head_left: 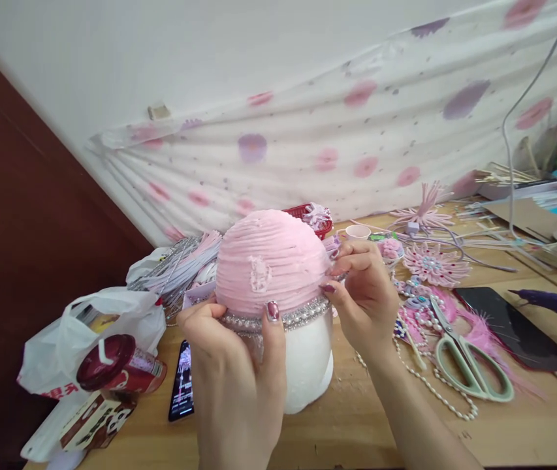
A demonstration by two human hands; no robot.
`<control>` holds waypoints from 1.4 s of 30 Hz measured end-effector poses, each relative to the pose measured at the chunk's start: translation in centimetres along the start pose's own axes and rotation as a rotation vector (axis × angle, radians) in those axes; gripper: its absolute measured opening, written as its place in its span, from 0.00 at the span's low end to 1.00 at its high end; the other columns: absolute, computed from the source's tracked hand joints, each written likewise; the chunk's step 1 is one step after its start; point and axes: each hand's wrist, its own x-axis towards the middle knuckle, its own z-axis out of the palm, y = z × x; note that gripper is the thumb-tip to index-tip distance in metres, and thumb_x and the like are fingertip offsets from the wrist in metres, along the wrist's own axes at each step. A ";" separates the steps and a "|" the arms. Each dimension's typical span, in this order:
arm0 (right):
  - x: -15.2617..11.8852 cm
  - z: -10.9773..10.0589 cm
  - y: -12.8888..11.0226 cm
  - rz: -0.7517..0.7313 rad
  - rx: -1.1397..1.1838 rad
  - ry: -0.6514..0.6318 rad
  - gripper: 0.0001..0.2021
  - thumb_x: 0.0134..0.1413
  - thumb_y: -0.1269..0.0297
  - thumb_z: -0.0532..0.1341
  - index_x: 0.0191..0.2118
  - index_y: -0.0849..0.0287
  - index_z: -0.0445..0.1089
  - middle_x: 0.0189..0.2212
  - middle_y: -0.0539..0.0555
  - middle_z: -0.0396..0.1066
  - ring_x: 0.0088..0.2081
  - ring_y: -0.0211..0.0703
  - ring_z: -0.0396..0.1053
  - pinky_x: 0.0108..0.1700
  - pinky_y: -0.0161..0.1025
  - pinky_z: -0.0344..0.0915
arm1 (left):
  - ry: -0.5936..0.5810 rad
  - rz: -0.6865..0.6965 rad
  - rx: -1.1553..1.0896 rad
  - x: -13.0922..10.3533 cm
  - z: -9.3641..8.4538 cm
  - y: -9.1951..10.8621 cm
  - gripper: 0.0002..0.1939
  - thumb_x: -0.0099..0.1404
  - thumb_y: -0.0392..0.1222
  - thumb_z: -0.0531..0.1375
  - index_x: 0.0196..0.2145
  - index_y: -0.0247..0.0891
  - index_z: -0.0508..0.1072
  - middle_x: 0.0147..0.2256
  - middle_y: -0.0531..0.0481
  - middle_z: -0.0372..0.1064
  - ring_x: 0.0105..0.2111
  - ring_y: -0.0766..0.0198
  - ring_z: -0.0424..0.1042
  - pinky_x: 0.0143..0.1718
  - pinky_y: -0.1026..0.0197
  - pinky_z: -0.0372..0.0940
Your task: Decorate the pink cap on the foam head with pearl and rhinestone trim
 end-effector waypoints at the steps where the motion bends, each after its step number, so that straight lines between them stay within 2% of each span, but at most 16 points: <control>1: -0.2 0.1 -0.1 0.001 -0.055 0.051 0.07 0.64 0.59 0.66 0.35 0.51 0.69 0.35 0.50 0.66 0.40 0.47 0.65 0.44 0.47 0.62 | -0.005 -0.001 0.014 0.0 0.0 -0.1 0.18 0.71 0.56 0.58 0.45 0.44 0.55 0.44 0.47 0.59 0.43 0.51 0.67 0.40 0.48 0.64; 4: -0.9 0.5 -0.6 -0.052 -0.137 0.175 0.07 0.61 0.68 0.68 0.35 0.51 0.69 0.30 0.48 0.66 0.35 0.44 0.64 0.38 0.44 0.61 | 0.000 0.026 0.026 -0.1 0.1 -0.3 0.17 0.71 0.56 0.57 0.46 0.44 0.55 0.45 0.46 0.59 0.45 0.50 0.67 0.41 0.48 0.63; 6: -1.6 0.6 -0.9 -0.098 -0.135 0.180 0.08 0.61 0.72 0.67 0.38 0.51 0.70 0.30 0.47 0.69 0.33 0.42 0.66 0.35 0.42 0.61 | 0.024 0.051 0.019 -0.2 0.2 -0.2 0.19 0.71 0.57 0.57 0.46 0.44 0.54 0.45 0.46 0.59 0.45 0.49 0.67 0.41 0.48 0.63; 8: -2.4 0.5 -1.0 -0.135 -0.154 0.161 0.06 0.65 0.71 0.63 0.43 0.51 0.71 0.32 0.49 0.72 0.33 0.43 0.69 0.35 0.43 0.64 | 0.038 0.039 0.022 -0.3 0.3 -0.2 0.20 0.70 0.57 0.58 0.45 0.45 0.53 0.44 0.46 0.59 0.44 0.49 0.67 0.41 0.47 0.63; 10: -3.1 0.3 -1.1 -0.175 -0.203 0.119 0.07 0.69 0.66 0.59 0.49 0.51 0.72 0.36 0.53 0.73 0.37 0.46 0.71 0.39 0.46 0.68 | 0.039 0.028 0.031 -0.4 0.4 -0.1 0.20 0.70 0.57 0.59 0.46 0.45 0.53 0.44 0.47 0.58 0.45 0.49 0.67 0.44 0.45 0.63; 12: -3.6 -0.2 -1.1 -0.223 -0.243 0.050 0.12 0.71 0.58 0.57 0.55 0.50 0.69 0.41 0.56 0.71 0.42 0.49 0.71 0.43 0.49 0.70 | 0.039 0.035 0.040 -0.5 0.4 -0.2 0.20 0.70 0.56 0.59 0.47 0.45 0.53 0.45 0.46 0.58 0.47 0.48 0.66 0.47 0.43 0.63; 16: -4.1 -1.4 -1.1 -0.290 -0.304 -0.152 0.23 0.69 0.45 0.56 0.62 0.50 0.63 0.51 0.60 0.62 0.52 0.53 0.66 0.52 0.52 0.69 | 0.039 -0.008 0.032 -0.7 0.5 -1.1 0.19 0.72 0.60 0.52 0.48 0.44 0.55 0.49 0.42 0.58 0.51 0.43 0.65 0.51 0.36 0.63; 18: -4.1 -1.8 -1.2 -0.282 -0.314 -0.220 0.24 0.67 0.45 0.58 0.62 0.50 0.62 0.53 0.60 0.59 0.55 0.55 0.63 0.54 0.54 0.68 | 0.037 -0.031 -0.024 -0.6 0.6 -1.8 0.16 0.73 0.58 0.51 0.48 0.44 0.57 0.50 0.41 0.59 0.51 0.44 0.67 0.51 0.36 0.65; 21: -4.1 -2.2 -1.6 -0.266 -0.310 -0.260 0.23 0.67 0.48 0.60 0.62 0.51 0.61 0.55 0.61 0.57 0.56 0.56 0.62 0.54 0.55 0.66 | 0.050 -0.050 -0.118 -0.5 0.9 -2.3 0.14 0.69 0.51 0.59 0.44 0.44 0.59 0.48 0.44 0.61 0.47 0.49 0.70 0.50 0.40 0.68; 25: -4.0 -2.2 -2.4 -0.246 -0.337 -0.299 0.20 0.68 0.51 0.59 0.58 0.54 0.62 0.58 0.62 0.54 0.59 0.57 0.59 0.58 0.57 0.62 | 0.042 -0.115 -0.048 -0.6 0.9 -1.3 0.20 0.65 0.55 0.61 0.45 0.43 0.58 0.51 0.42 0.63 0.49 0.46 0.72 0.47 0.39 0.69; 30: -3.8 -2.1 -3.0 -0.251 -0.406 -0.280 0.18 0.67 0.53 0.60 0.56 0.54 0.63 0.57 0.61 0.52 0.59 0.56 0.57 0.61 0.58 0.57 | -0.005 -0.102 -0.038 -0.5 0.6 0.6 0.23 0.64 0.57 0.60 0.46 0.44 0.55 0.54 0.38 0.62 0.56 0.42 0.69 0.54 0.37 0.65; 33: -3.8 -2.0 -3.1 -0.254 -0.397 -0.314 0.17 0.69 0.55 0.58 0.58 0.54 0.62 0.57 0.62 0.50 0.61 0.57 0.55 0.62 0.58 0.55 | -0.010 -0.060 -0.054 -0.4 0.5 1.0 0.22 0.64 0.54 0.59 0.47 0.44 0.52 0.55 0.36 0.61 0.56 0.43 0.68 0.53 0.38 0.66; 35: -3.9 -1.8 -3.2 -0.246 -0.441 -0.286 0.16 0.69 0.55 0.57 0.58 0.52 0.63 0.57 0.62 0.49 0.60 0.58 0.53 0.63 0.59 0.52 | -0.013 -0.062 -0.034 -0.3 0.5 1.1 0.21 0.65 0.54 0.58 0.47 0.44 0.52 0.55 0.36 0.61 0.56 0.43 0.68 0.52 0.38 0.66; 39: -4.2 -1.5 -3.8 -0.232 -0.606 -0.161 0.13 0.68 0.56 0.58 0.55 0.48 0.67 0.54 0.60 0.50 0.56 0.57 0.51 0.57 0.53 0.50 | -0.002 -0.063 0.010 -0.3 0.7 1.3 0.21 0.67 0.56 0.57 0.46 0.44 0.52 0.53 0.36 0.60 0.54 0.41 0.69 0.51 0.36 0.66; 42: -4.2 -1.5 -4.0 -0.203 -0.579 -0.202 0.13 0.68 0.59 0.58 0.56 0.50 0.67 0.52 0.59 0.52 0.54 0.55 0.54 0.54 0.50 0.51 | 0.007 -0.053 0.022 -0.3 0.8 1.3 0.21 0.67 0.57 0.56 0.46 0.43 0.52 0.52 0.36 0.59 0.52 0.41 0.69 0.50 0.36 0.67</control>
